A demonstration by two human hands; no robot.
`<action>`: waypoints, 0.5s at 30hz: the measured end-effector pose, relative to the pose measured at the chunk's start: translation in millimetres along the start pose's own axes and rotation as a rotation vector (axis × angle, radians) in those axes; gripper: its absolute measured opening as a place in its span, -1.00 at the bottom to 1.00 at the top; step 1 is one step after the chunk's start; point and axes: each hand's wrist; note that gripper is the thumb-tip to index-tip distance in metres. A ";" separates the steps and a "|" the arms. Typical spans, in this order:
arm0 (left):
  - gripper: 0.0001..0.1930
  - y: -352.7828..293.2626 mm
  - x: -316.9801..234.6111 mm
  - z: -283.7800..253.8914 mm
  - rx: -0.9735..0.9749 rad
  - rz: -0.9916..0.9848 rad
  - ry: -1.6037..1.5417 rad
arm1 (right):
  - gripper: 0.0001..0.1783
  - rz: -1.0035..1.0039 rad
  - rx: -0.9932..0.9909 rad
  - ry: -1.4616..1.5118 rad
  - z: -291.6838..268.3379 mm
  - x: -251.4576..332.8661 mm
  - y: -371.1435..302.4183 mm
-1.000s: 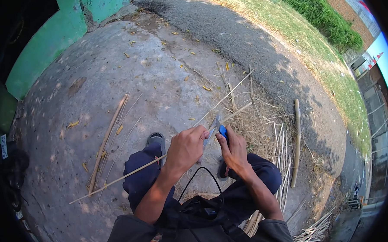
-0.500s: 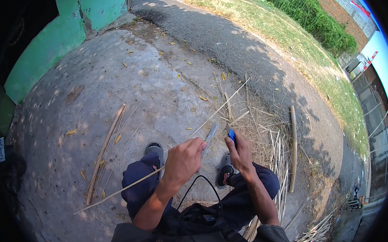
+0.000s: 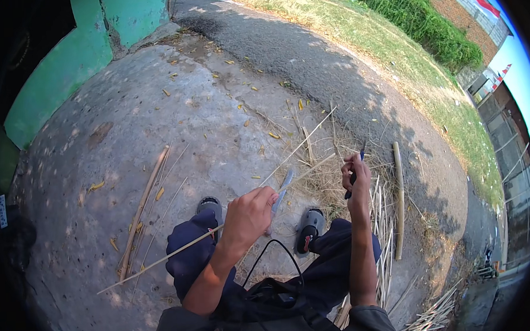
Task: The person shaves and smooths a bamboo strip using a utility knife.
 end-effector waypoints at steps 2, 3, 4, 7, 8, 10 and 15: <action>-0.88 -0.3 0.6 1.2 0.026 0.007 0.031 | -0.58 0.020 0.034 -0.004 10.0 6.6 -13.1; -0.88 0.0 0.1 1.8 0.050 0.014 0.034 | -0.62 0.005 0.069 -0.040 14.2 8.1 -16.5; -0.87 0.2 -0.2 2.6 0.075 0.021 0.038 | -0.64 -0.008 0.105 -0.075 15.7 7.7 -18.3; -0.87 -0.5 2.4 8.2 0.043 0.075 0.010 | -0.74 0.029 0.113 -0.037 6.2 -1.2 -11.0; -0.87 1.3 0.3 6.9 0.048 0.073 0.011 | -0.75 0.016 0.080 -0.021 4.2 -2.2 -9.3; -0.86 5.7 -7.9 0.3 0.044 0.034 -0.030 | -0.77 0.040 0.094 0.088 -7.9 -3.7 -4.0; -0.86 5.7 0.8 -10.2 0.028 -0.014 0.012 | -0.77 -0.015 -0.057 0.096 -4.2 13.9 -12.6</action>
Point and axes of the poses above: each hand's wrist, its own y-axis towards the middle knuckle, its own z-axis out of the palm, x = y × z, and after that the axes turned 11 degrees about z, right-handed
